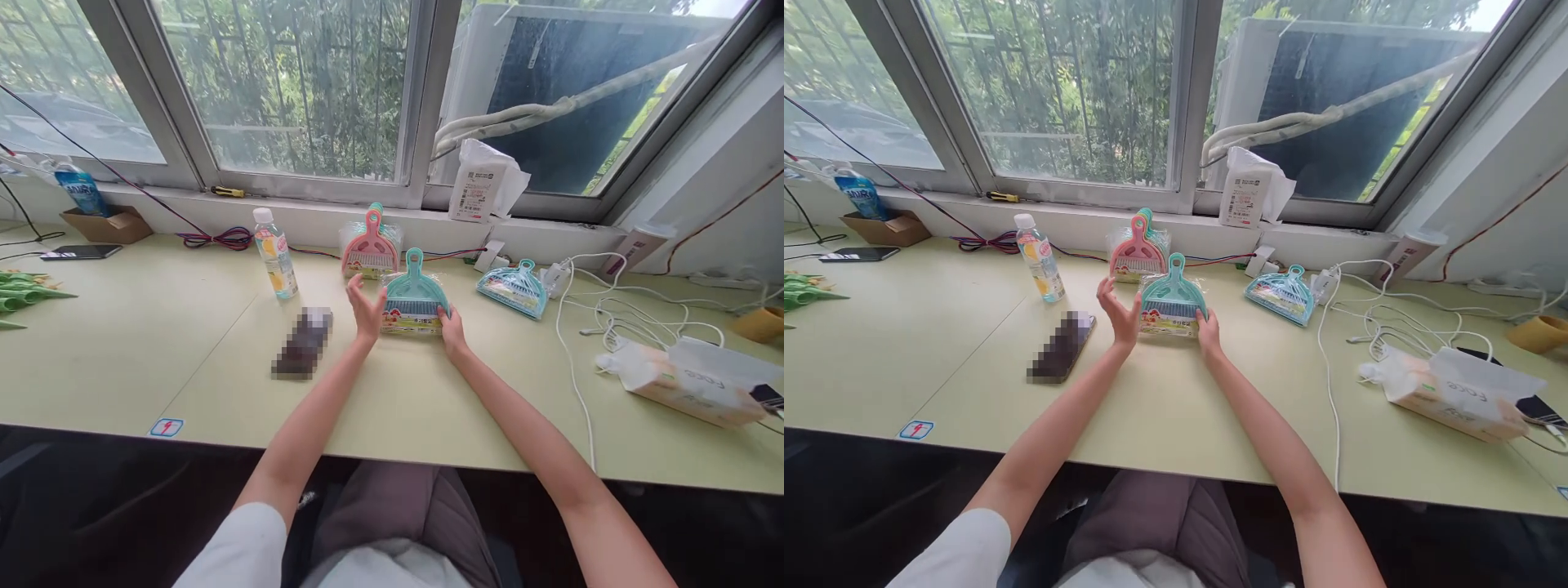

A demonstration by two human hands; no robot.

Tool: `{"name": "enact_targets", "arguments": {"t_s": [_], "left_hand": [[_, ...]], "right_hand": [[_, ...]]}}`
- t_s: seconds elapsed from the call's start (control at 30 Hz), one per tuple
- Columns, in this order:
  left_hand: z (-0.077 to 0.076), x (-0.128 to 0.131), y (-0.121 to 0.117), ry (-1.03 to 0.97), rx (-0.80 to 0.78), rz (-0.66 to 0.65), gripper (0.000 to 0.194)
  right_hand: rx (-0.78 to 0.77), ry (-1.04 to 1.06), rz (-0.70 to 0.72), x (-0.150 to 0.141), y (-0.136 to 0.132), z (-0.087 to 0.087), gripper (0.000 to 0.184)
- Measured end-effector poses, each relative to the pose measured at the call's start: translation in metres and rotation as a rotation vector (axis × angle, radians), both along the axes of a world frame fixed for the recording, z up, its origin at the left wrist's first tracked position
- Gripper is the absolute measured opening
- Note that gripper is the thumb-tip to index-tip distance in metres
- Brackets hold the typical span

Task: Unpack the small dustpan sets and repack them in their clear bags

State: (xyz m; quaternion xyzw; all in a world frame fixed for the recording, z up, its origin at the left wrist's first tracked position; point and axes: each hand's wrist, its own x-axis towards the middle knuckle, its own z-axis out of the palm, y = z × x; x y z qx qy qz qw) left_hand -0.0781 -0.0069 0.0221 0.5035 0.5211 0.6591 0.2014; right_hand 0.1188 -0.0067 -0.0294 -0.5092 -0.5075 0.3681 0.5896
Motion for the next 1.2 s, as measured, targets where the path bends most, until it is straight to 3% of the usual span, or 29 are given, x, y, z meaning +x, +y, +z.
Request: {"name": "enact_targets", "arguments": {"t_s": [0.17, 0.23, 0.37, 0.53, 0.63, 0.73, 0.8, 1.0, 1.2], "left_hand": [[-0.013, 0.01, 0.002, -0.167, -0.499, -0.735, 0.046], [-0.019, 0.015, 0.001, -0.213, -0.577, -0.872, 0.042], [-0.026, 0.019, 0.005, -0.317, -0.513, -0.784, 0.037], [-0.02, 0.01, 0.011, -0.484, -0.438, -0.558, 0.025], [-0.015, 0.006, 0.009, -0.561, -0.406, -0.52, 0.016], [-0.011, 0.005, 0.006, -0.586, -0.396, -0.529, 0.013], [-0.01, 0.007, 0.004, -0.584, -0.385, -0.557, 0.016], [-0.004, 0.01, -0.007, -0.557, -0.411, -0.759, 0.031], [-0.005, 0.007, -0.01, -0.525, -0.488, -0.941, 0.039]], "right_hand": [[-0.064, 0.007, 0.024, 0.034, -0.028, 0.009, 0.048], [0.002, -0.15, -0.05, 0.044, -0.03, 0.014, 0.047], [0.252, -0.583, -0.248, 0.051, -0.028, 0.023, 0.042], [0.353, -0.94, 0.063, 0.023, -0.041, 0.028, 0.027], [0.301, -1.006, 0.113, 0.006, -0.052, 0.031, 0.029], [0.156, -0.89, -0.012, 0.004, -0.057, 0.035, 0.03], [0.061, -0.692, -0.069, 0.009, -0.055, 0.036, 0.03], [-0.153, 0.038, 0.154, 0.016, -0.046, 0.035, 0.037], [-0.159, 0.203, -0.025, 0.023, -0.041, 0.033, 0.04]]}}
